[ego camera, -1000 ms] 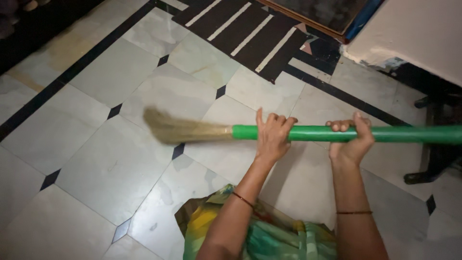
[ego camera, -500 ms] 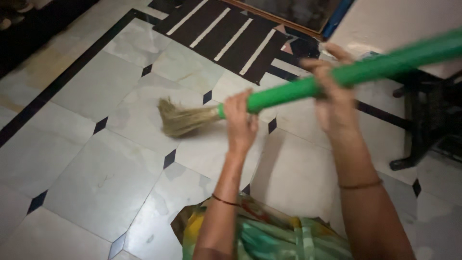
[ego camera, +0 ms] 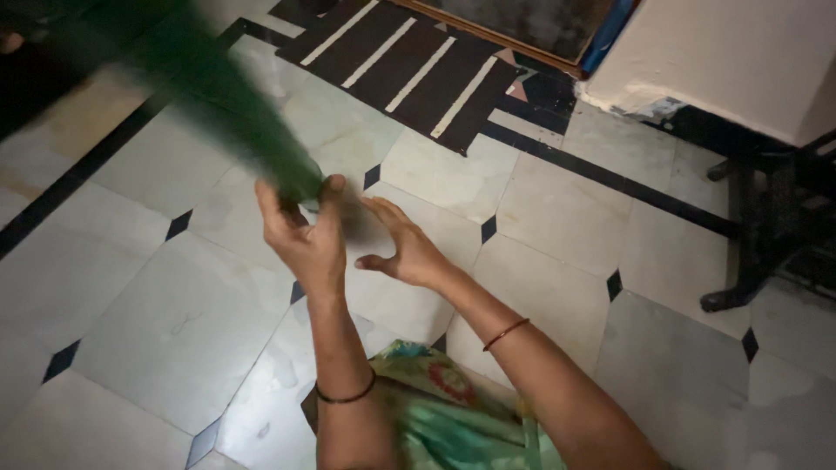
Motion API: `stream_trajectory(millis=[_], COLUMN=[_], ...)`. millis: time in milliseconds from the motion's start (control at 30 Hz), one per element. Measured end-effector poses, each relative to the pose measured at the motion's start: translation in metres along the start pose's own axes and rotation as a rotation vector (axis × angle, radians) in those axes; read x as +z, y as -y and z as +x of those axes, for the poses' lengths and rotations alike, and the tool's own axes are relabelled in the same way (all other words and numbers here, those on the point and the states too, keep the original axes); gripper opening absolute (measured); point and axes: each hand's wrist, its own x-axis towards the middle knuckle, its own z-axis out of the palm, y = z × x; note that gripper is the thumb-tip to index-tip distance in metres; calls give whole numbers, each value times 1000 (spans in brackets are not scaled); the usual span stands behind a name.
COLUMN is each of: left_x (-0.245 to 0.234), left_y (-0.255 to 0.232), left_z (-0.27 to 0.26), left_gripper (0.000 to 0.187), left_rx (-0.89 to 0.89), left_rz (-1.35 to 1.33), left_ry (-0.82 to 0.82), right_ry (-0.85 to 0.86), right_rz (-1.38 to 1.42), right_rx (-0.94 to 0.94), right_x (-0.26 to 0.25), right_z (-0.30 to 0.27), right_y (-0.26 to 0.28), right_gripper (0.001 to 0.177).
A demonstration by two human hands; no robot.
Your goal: The person sweeps the floor with a broom, picks up a cloth to shake it out, and continues sweeping the floor area.
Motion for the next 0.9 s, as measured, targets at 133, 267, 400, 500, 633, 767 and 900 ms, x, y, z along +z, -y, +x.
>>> stream_trajectory(millis=[133,267,400,500,633,767,900], left_x=[-5,-4,4,13,30,44,37], left_y=[-17,-19,3,28,63,86,111], left_z=[-1,2,2,0,-10,-25,-15], left_gripper=[52,55,51,50,51,46,43], left_rx=[31,-94,-263,-468,-637,-633,-662], left_rz=[-333,-589,-803,-721,-587,-470,-581], left_ry=[71,175,164,90,66,97,-39], right_ry=[-247,-350,-428,-368,-320,-360,-354], right_rz=[-181,-349,-313,-330,-179,-163,-203], right_rx=[-71,-111,82,238,444,445,144], right_x=[1,-20,-22,-13,26,58,38], right_z=[9,-5,-42,-60,-72,-58,-10], right_y=[-3,-20,-28,-40,-74,-133,-198], right_gripper=[107,68,46,45,59,45,60])
